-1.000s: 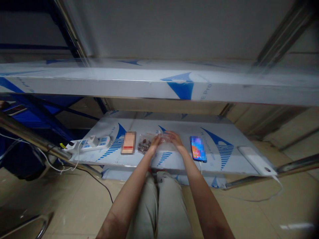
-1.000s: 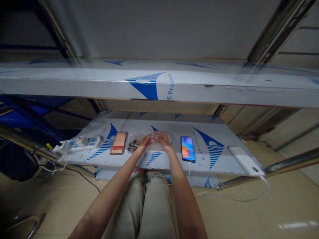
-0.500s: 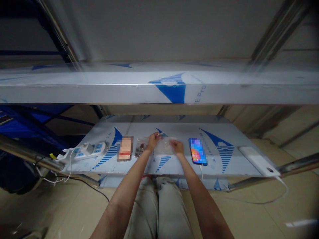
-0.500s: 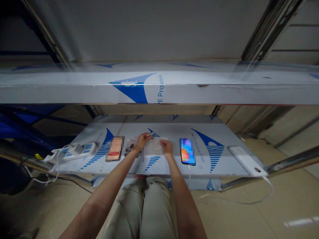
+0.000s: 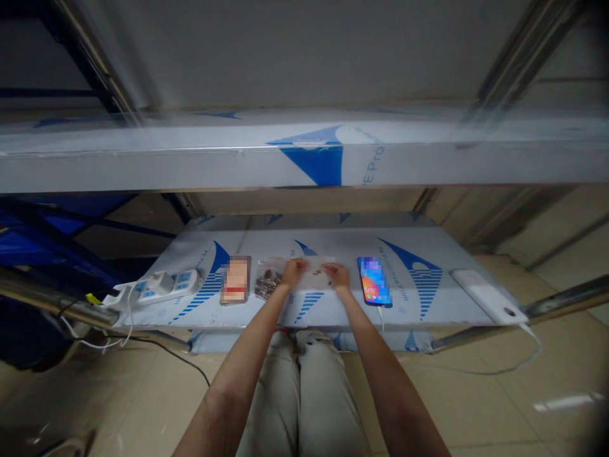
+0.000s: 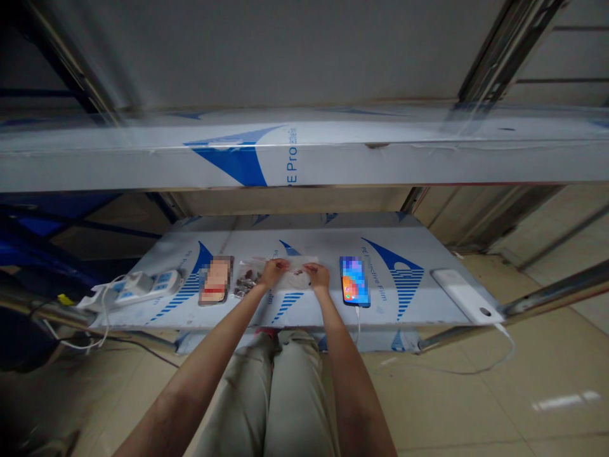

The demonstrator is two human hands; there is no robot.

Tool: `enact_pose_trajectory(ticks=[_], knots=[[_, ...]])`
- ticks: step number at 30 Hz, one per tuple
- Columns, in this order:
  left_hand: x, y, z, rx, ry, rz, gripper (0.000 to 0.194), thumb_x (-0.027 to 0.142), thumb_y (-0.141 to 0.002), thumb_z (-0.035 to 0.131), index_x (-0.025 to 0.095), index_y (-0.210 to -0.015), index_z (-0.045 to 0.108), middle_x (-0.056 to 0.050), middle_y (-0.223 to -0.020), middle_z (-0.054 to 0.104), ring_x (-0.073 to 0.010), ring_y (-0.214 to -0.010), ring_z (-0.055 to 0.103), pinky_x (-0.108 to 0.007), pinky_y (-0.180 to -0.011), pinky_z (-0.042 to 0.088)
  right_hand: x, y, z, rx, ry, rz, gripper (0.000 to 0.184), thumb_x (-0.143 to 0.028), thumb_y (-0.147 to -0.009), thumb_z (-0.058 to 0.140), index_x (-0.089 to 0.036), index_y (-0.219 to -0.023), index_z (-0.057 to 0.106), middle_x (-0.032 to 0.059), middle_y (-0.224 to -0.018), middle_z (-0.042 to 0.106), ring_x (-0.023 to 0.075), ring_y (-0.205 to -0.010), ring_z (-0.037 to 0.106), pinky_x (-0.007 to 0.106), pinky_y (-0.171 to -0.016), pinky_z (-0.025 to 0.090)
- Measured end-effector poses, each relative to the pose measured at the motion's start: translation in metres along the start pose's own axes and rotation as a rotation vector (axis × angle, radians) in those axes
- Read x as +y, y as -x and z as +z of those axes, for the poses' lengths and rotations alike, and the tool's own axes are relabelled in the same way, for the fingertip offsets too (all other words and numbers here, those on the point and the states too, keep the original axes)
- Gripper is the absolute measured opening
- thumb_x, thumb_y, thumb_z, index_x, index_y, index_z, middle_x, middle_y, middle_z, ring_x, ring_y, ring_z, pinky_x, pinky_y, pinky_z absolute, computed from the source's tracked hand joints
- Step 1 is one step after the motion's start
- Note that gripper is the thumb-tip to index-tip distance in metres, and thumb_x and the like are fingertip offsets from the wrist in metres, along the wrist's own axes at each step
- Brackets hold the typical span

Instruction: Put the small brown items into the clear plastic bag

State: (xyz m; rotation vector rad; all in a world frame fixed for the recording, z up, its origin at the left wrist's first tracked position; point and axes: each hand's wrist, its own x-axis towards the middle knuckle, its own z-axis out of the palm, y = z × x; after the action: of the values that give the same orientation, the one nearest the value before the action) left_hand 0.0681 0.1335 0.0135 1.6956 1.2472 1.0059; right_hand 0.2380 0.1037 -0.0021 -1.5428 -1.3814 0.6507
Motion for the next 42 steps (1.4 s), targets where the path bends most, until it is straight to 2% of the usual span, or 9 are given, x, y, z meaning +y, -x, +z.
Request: enact_pose_trajectory(ticks=[4,13,20,23,26,32,37,42], knots=[[0.01,0.004,-0.003,-0.015,-0.043,0.021,0.012,0.013,-0.065,0.056,0.009,-0.072,0.065,-0.008,-0.075,0.066,-0.0153,-0.07,0.058,-0.029,-0.07,0.044,-0.004,-0.001,-0.005,0.028,-0.063,-0.038,0.021,-0.032,-0.064,0.054,-0.017,-0.071,0.067,0.0061,-0.078,0.069,0.0195,-0.073,0.062,0.033,-0.071,0.047],[0.043,0.019,-0.016,-0.14,-0.157,0.052,0.01,0.021,-0.063,0.061,0.013,-0.066,0.066,-0.003,-0.063,0.063,-0.0132,-0.061,0.053,-0.025,-0.062,0.041,-0.035,0.016,-0.037,-0.037,-0.155,-0.049,0.023,-0.033,-0.063,0.058,-0.015,-0.074,0.067,0.0082,-0.079,0.068,0.0201,-0.073,0.062,0.031,-0.068,0.046],[0.065,0.064,-0.031,-0.246,-0.212,0.218,0.013,0.023,-0.07,0.054,0.013,-0.071,0.062,-0.003,-0.069,0.06,-0.0119,-0.066,0.05,-0.021,-0.064,0.037,-0.055,0.049,-0.058,-0.284,0.04,-0.18,0.02,-0.034,-0.066,0.059,-0.017,-0.072,0.068,0.0064,-0.076,0.068,0.0195,-0.074,0.061,0.029,-0.068,0.043],[0.068,0.083,-0.036,-0.282,-0.264,0.234,0.014,0.023,-0.072,0.051,0.013,-0.072,0.06,-0.002,-0.069,0.058,-0.012,-0.066,0.048,-0.021,-0.064,0.036,-0.059,0.064,-0.057,-0.347,0.134,-0.238,0.02,-0.034,-0.067,0.058,-0.017,-0.071,0.068,0.0055,-0.074,0.067,0.018,-0.071,0.059,0.027,-0.066,0.042],[0.068,0.097,-0.037,-0.311,-0.258,0.226,0.014,0.022,-0.072,0.049,0.013,-0.072,0.06,-0.001,-0.067,0.057,-0.0112,-0.065,0.048,-0.02,-0.063,0.036,-0.062,0.077,-0.053,-0.333,0.192,-0.264,0.019,-0.032,-0.07,0.056,-0.017,-0.072,0.066,0.0049,-0.074,0.066,0.0167,-0.07,0.057,0.026,-0.064,0.041],[0.063,0.119,-0.036,-0.394,-0.133,0.184,0.021,0.028,-0.074,0.049,0.012,-0.076,0.062,-0.002,-0.071,0.061,-0.0108,-0.065,0.051,-0.019,-0.062,0.037,-0.069,0.102,-0.051,-0.426,0.136,-0.311,0.019,-0.032,-0.073,0.052,-0.016,-0.074,0.064,0.0042,-0.075,0.064,0.0159,-0.072,0.056,0.025,-0.066,0.041],[0.057,0.131,-0.035,-0.355,-0.168,0.174,0.023,0.031,-0.074,0.051,0.011,-0.075,0.062,-0.003,-0.069,0.061,-0.0115,-0.064,0.051,-0.02,-0.06,0.037,-0.072,0.116,-0.041,-0.471,0.069,-0.251,0.023,-0.038,-0.072,0.053,-0.017,-0.077,0.064,0.0043,-0.08,0.065,0.0171,-0.074,0.057,0.027,-0.068,0.041],[0.053,0.14,-0.037,-0.345,-0.244,0.202,0.024,0.033,-0.076,0.048,0.013,-0.077,0.061,-0.004,-0.074,0.061,-0.0133,-0.069,0.052,-0.021,-0.063,0.037,-0.066,0.122,-0.027,-0.491,0.069,-0.205,0.026,-0.04,-0.071,0.054,-0.016,-0.073,0.065,0.0051,-0.076,0.066,0.0177,-0.07,0.057,0.028,-0.067,0.042]])
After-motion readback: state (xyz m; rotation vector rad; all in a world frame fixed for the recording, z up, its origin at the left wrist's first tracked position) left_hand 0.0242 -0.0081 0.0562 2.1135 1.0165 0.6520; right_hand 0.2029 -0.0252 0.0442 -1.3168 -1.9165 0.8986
